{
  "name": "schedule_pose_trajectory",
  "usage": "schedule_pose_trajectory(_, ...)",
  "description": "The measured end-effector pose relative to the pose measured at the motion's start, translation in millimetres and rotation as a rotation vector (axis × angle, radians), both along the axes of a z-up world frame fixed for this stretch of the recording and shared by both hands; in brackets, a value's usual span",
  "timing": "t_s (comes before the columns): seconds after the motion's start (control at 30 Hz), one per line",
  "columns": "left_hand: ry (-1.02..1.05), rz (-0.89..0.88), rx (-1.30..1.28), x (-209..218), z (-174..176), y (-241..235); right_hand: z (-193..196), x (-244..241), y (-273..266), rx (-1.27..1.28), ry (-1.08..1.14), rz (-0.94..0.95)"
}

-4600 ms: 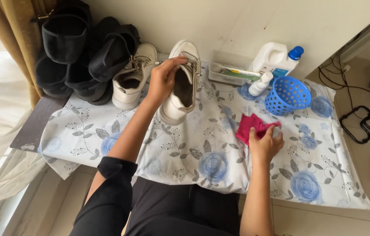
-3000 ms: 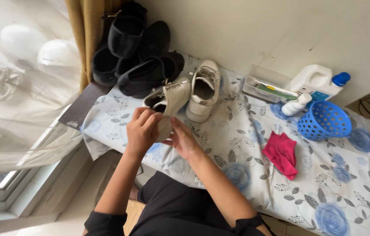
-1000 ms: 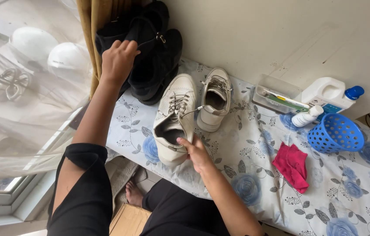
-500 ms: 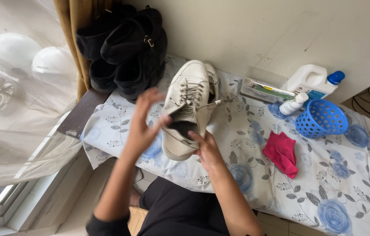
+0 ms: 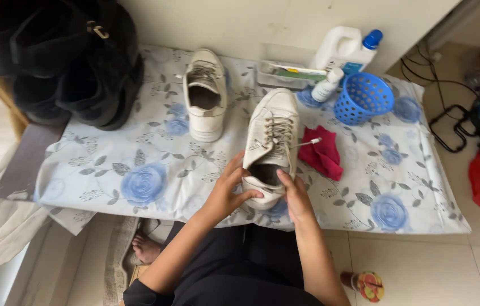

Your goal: The person scrubs a white sneaker with a green brush, focusing on the toe, sides, and heel. They rotate the shoe to access different areas and continue scrubbing the entire surface.

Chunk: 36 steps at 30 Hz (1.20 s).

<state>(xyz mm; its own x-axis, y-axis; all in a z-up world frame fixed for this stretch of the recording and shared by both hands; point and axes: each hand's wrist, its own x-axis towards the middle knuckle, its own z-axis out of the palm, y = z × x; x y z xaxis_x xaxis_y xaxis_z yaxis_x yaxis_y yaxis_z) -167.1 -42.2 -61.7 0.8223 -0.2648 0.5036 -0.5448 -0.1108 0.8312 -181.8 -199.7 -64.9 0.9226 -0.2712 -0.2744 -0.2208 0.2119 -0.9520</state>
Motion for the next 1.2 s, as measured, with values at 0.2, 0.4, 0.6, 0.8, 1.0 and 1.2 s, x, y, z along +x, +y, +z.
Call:
schedule_pose_trajectory(0.2, 0.205, 0.058, 0.247, 18, -28, -7, -10, 29, -33, -0.775, 0.066, 0.241)
schedule_pose_trajectory(0.4, -0.321, 0.501, 0.594, 49, -9, 5, -17, 36, -70, -1.097, -0.41, -0.185)
schedule_pose_trajectory(0.6, 0.002, 0.844, 0.806, 94, 20, 32, -35, 40, -109, -1.479, 0.147, -0.156)
schedule_pose_trajectory(0.8, -0.001, 0.738, 0.584, 138, -46, 51, -73, 46, -122, -1.438, 0.067, -0.26)
schedule_pose_trajectory(1.0, -0.104, 0.839, 0.318, 141, -42, 84, -63, 44, -146, -1.001, -0.271, -0.471)
schedule_pose_trajectory(1.2, -0.219, 0.978, 0.49, 140, -66, 101, -64, 27, -197, -1.043, -0.401, -0.623)
